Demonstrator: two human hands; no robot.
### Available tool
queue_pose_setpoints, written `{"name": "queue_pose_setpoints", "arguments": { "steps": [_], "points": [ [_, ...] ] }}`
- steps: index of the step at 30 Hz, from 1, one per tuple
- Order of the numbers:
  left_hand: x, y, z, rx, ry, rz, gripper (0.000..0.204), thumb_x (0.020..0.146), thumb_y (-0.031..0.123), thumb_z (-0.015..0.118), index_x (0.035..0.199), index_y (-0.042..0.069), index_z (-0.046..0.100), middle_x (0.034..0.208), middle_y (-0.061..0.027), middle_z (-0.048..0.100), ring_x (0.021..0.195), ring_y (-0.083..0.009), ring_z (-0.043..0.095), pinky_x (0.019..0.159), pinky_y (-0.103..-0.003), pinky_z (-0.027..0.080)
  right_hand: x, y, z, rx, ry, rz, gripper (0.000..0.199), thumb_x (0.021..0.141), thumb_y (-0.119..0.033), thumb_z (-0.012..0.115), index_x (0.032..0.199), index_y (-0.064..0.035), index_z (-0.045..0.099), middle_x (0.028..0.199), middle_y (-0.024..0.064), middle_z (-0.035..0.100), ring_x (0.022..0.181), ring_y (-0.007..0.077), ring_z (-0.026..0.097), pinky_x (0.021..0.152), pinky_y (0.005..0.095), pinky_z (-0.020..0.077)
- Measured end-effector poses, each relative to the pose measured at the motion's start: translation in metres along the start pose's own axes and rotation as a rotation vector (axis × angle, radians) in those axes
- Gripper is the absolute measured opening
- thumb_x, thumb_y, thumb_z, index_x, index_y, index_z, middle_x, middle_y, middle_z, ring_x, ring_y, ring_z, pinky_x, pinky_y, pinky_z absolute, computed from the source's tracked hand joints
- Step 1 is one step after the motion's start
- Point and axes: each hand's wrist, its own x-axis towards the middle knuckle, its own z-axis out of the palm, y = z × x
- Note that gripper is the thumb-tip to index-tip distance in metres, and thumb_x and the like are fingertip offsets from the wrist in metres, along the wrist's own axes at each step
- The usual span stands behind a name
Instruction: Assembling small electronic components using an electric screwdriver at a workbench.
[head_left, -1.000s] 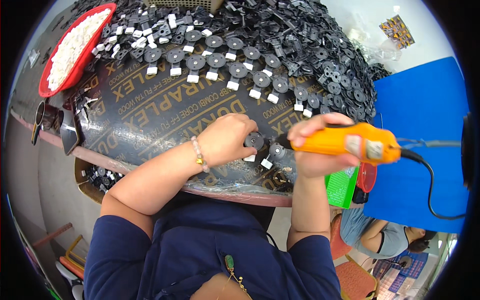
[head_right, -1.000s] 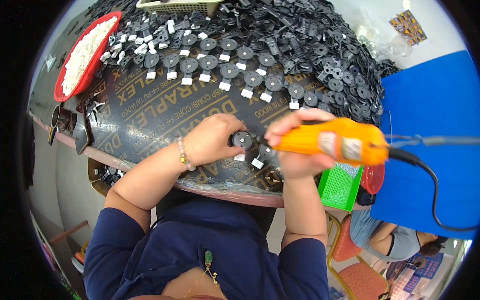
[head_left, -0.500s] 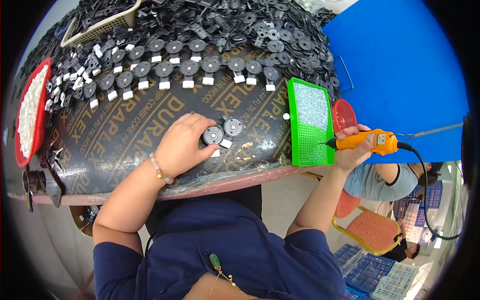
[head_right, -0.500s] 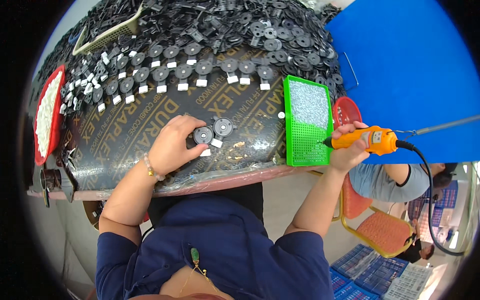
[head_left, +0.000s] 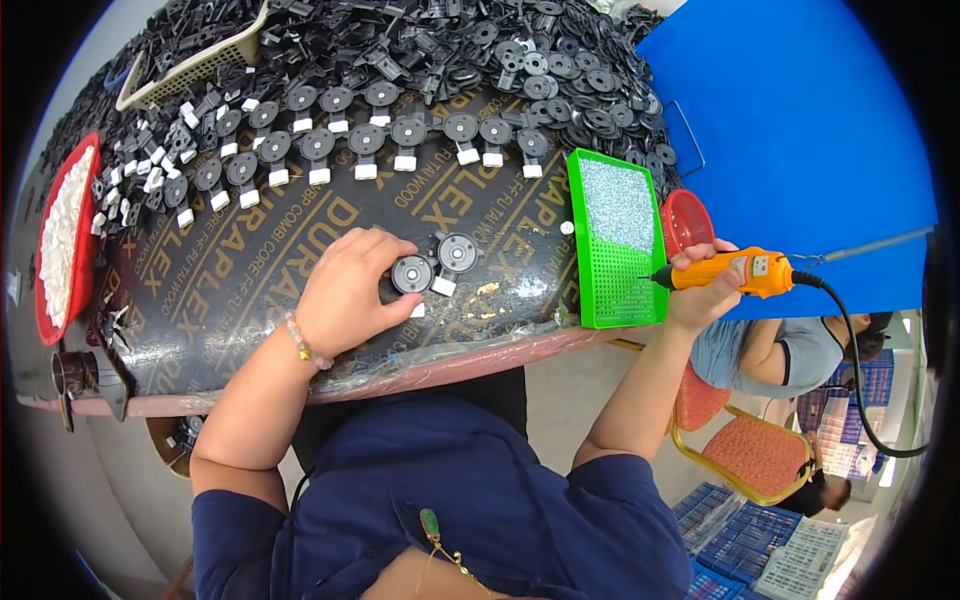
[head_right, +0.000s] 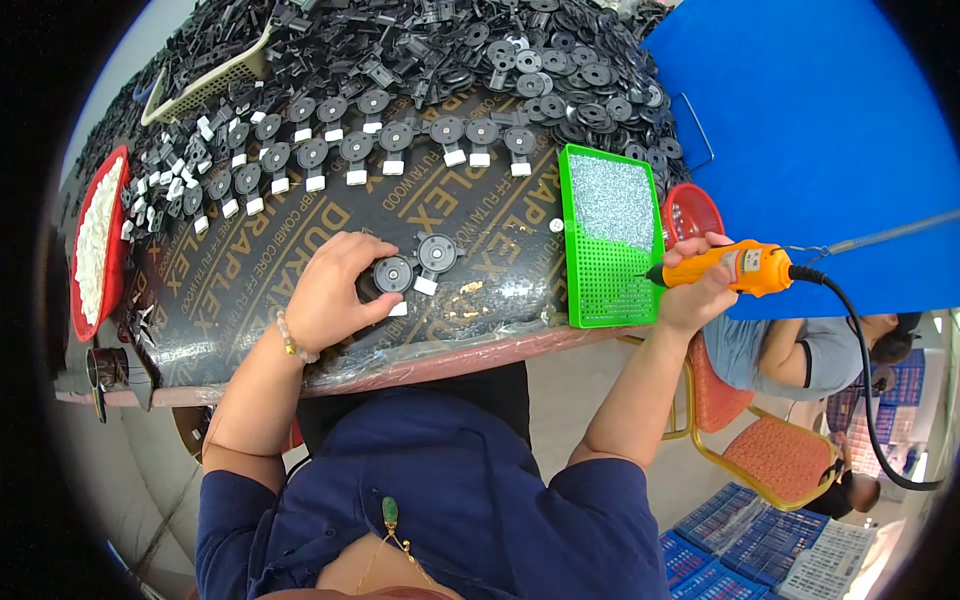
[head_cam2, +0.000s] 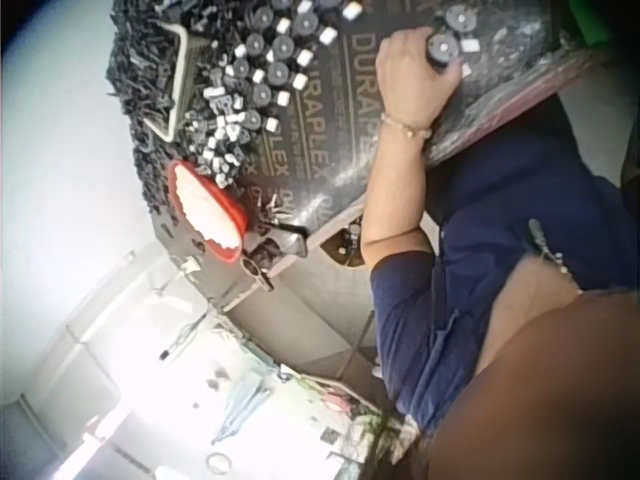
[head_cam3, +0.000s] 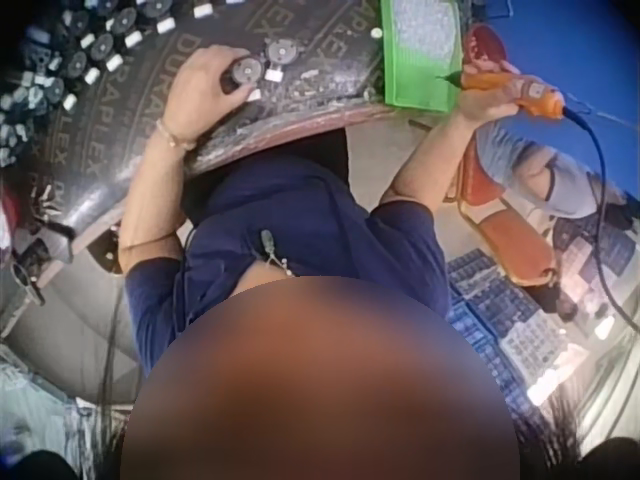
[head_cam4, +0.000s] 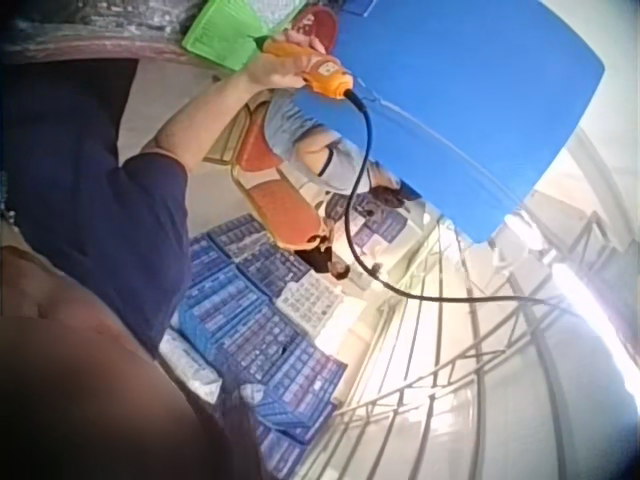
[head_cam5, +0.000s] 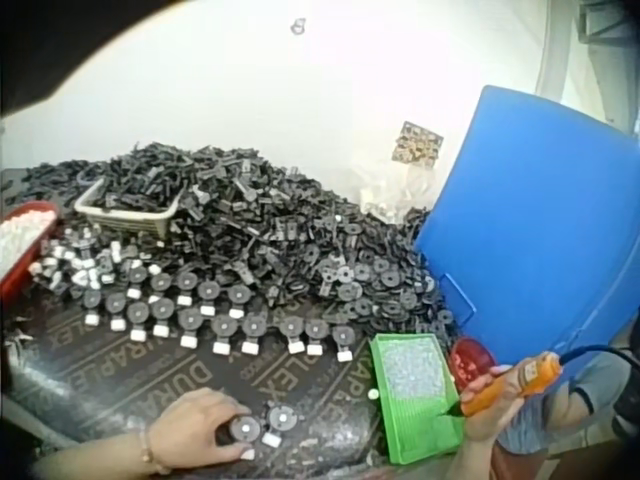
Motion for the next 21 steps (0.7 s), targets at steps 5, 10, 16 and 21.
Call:
{"name": "queue_pose_setpoints", "arguments": {
  "steps": [5,10,16,21],
  "points": [
    [-0.001,0.002,0.0,0.007,0.052,0.006,0.047,0.073,0.025,0.083,0.112,0.004,0.068,0.106,-0.0105,0.066,0.103,-0.0322,0.061,0.093,-0.042,0.049,0.001,-0.01,0.006,0.02,0.057,-0.006,0.079,0.088,-0.073,0.062,0.113,0.0016,0.053,0.076,0.0108,0.061,0.061,0.019,0.059,0.056,0.0289,0.0482],
    [0.0,-0.002,0.002,0.003,0.038,-0.003,0.05,0.071,0.027,0.086,0.112,0.004,0.069,0.106,-0.0107,0.067,0.102,-0.0316,0.062,0.094,-0.042,0.049,-0.01,-0.052,0.04,0.189,0.055,0.009,0.085,0.083,-0.08,0.061,0.117,-0.0028,0.054,0.079,0.0132,0.063,0.06,0.0223,0.059,0.056,0.0321,0.0489],
    [-0.003,-0.009,0.002,-0.007,0.022,-0.04,0.046,0.071,0.027,0.086,0.108,0.005,0.07,0.104,-0.0117,0.068,0.101,-0.0319,0.063,0.093,-0.042,0.05,-0.061,-0.068,0.153,0.765,-0.496,0.101,0.09,0.077,-0.084,0.062,0.121,-0.0056,0.053,0.087,0.0148,0.066,0.065,0.0233,0.064,0.061,0.0373,0.0544],
    [0.0,-0.012,0.001,-0.044,0.011,-0.042,0.044,0.071,0.028,0.085,0.106,0.004,0.071,0.102,-0.0112,0.068,0.1,-0.0313,0.063,0.093,-0.042,0.05,-0.082,-0.056,0.206,0.837,-0.651,0.235,0.096,0.069,-0.082,0.069,0.118,-0.0023,0.05,0.088,0.016,0.067,0.068,0.0228,0.067,0.066,0.0366,0.0582]
  ]
}}
